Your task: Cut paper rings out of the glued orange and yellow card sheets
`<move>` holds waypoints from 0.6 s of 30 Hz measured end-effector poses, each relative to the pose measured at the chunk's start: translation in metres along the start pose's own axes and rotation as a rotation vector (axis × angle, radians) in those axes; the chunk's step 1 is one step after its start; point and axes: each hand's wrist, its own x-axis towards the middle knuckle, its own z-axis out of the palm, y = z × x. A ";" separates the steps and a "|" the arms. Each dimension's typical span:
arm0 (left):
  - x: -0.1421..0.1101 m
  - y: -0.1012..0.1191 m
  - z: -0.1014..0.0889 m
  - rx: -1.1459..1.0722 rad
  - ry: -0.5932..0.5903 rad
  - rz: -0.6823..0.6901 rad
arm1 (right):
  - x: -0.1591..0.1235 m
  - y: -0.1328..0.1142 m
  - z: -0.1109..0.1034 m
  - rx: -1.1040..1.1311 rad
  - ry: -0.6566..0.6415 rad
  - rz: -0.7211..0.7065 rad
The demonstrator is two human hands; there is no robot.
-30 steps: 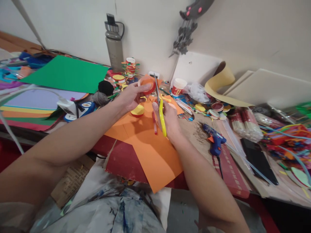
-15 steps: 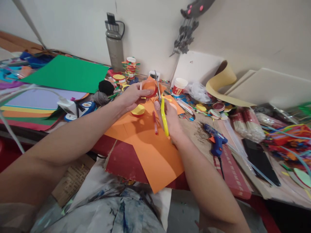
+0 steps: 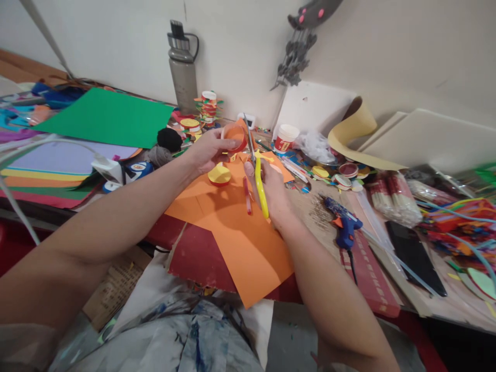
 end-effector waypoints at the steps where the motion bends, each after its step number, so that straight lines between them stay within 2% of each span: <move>1: 0.000 0.000 0.000 -0.002 0.002 0.003 | 0.000 -0.001 0.000 -0.006 -0.001 0.000; 8: -0.001 0.003 0.001 0.011 0.032 -0.006 | -0.001 -0.004 0.000 -0.032 0.020 -0.013; 18: 0.009 -0.004 -0.009 -0.014 0.022 0.008 | -0.008 -0.020 0.002 -0.009 -0.037 0.040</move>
